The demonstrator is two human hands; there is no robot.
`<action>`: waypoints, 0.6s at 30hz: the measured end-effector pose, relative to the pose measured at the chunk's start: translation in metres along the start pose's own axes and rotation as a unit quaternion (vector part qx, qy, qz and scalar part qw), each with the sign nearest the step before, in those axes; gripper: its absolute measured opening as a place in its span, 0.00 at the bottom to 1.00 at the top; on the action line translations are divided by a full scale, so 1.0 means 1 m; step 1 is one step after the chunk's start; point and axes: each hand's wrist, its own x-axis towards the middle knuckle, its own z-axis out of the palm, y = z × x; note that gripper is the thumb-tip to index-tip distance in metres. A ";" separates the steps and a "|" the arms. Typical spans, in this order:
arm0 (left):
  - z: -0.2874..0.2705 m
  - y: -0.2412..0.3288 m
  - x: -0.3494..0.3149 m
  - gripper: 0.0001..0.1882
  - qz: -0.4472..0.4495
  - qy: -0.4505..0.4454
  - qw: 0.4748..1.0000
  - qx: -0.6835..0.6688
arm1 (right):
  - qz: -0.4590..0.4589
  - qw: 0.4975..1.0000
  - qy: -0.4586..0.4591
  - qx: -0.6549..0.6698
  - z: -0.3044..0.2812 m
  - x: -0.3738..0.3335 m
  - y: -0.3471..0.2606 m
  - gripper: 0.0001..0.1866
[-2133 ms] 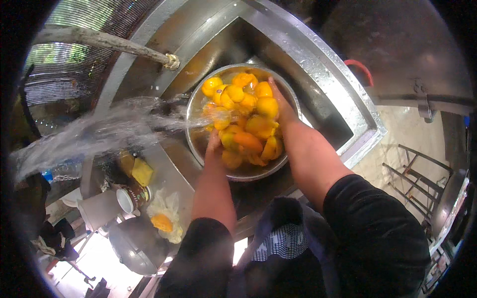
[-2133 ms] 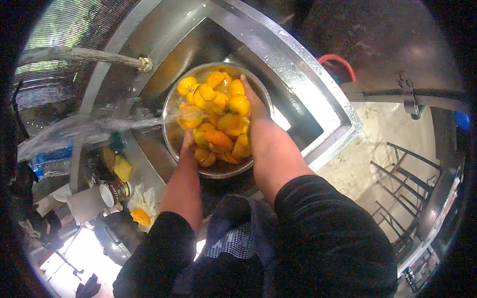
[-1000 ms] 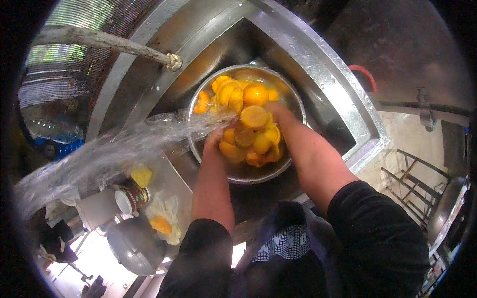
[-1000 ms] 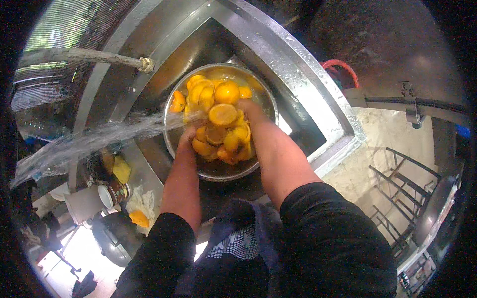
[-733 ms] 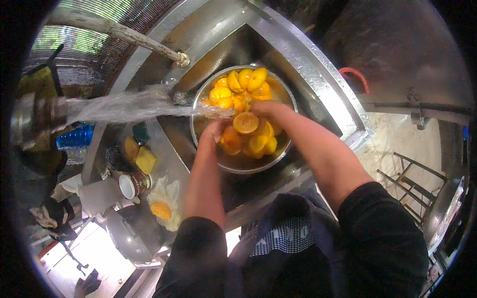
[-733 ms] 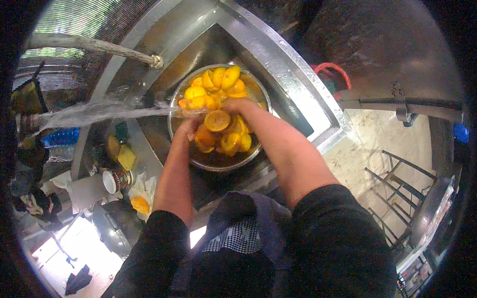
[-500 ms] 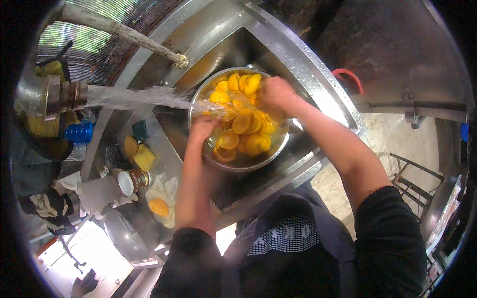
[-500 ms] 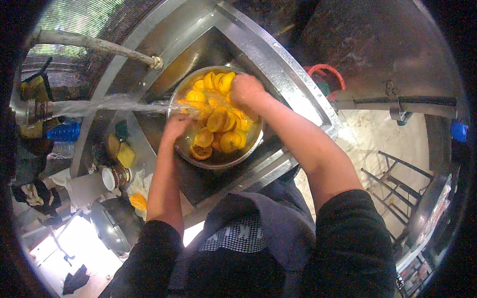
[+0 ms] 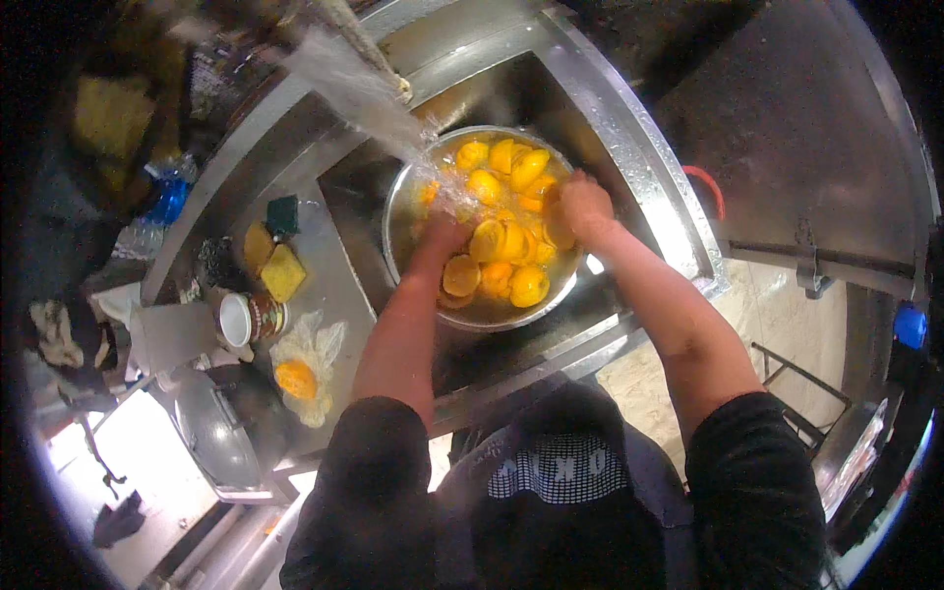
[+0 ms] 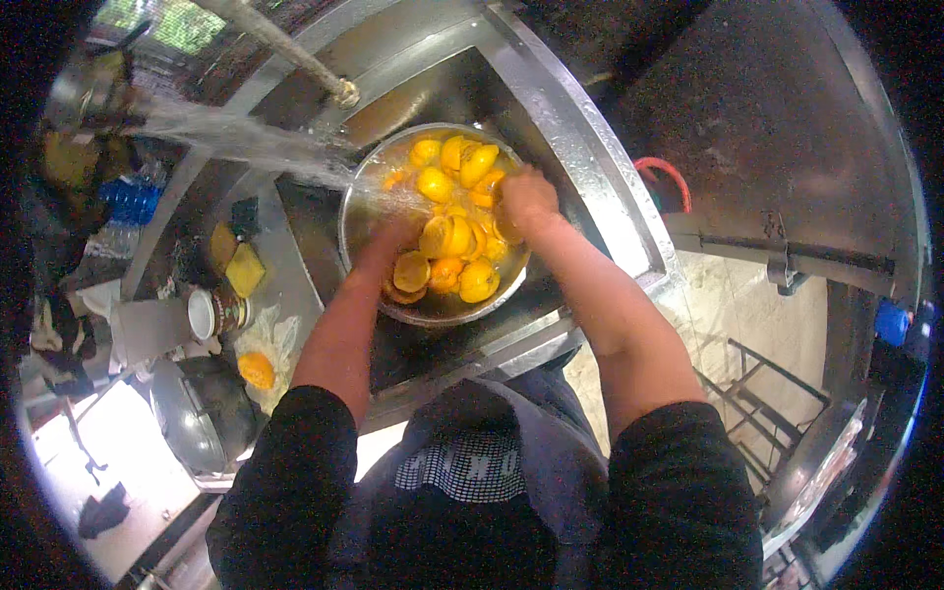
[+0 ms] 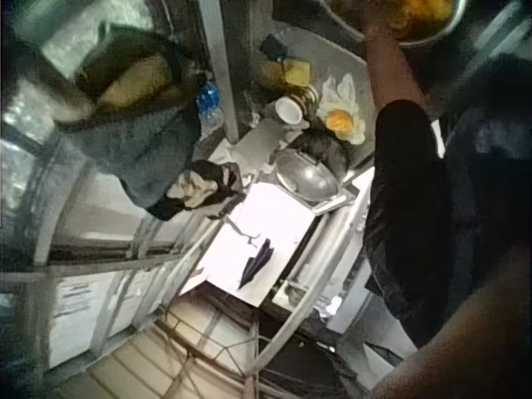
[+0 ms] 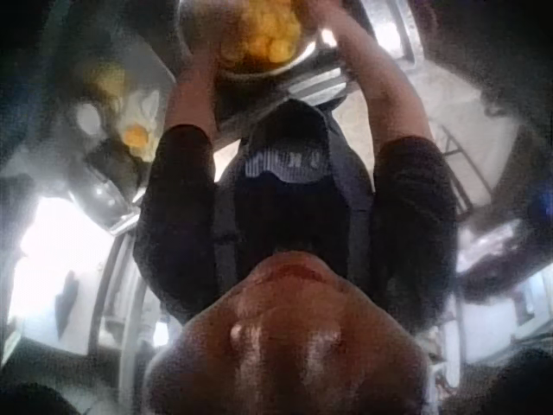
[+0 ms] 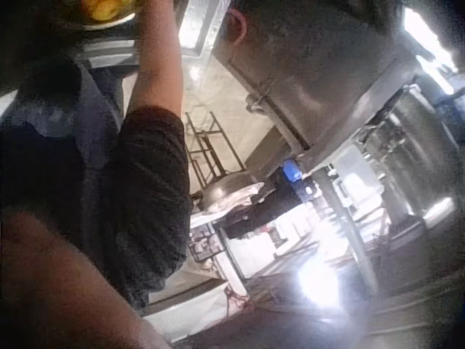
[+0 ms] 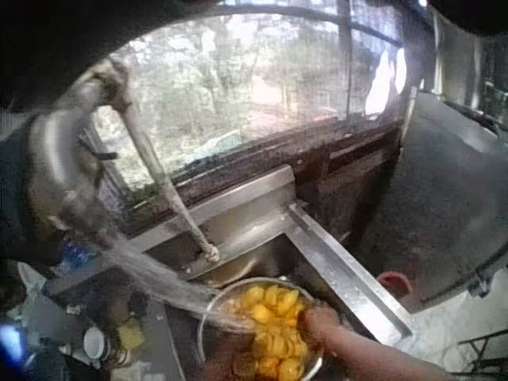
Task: The person puts cut orange halves into a metal bowl, washes them under a water tap in a sink, and then transfers the oranges into a red plastic bag on a table.
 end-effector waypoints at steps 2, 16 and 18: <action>0.002 -0.026 0.009 0.22 -0.101 -0.035 0.940 -0.323 | -0.062 0.996 0.032 0.052 -0.024 0.014 -0.031 0.17; -0.035 0.098 -0.096 0.49 -0.253 -0.060 0.953 -0.155 | -0.029 0.938 -0.033 0.343 -0.094 -0.008 -0.078 0.11; -0.038 0.090 -0.078 0.52 -0.191 -0.061 0.974 -0.110 | -0.093 0.930 0.059 0.351 -0.100 -0.010 -0.060 0.11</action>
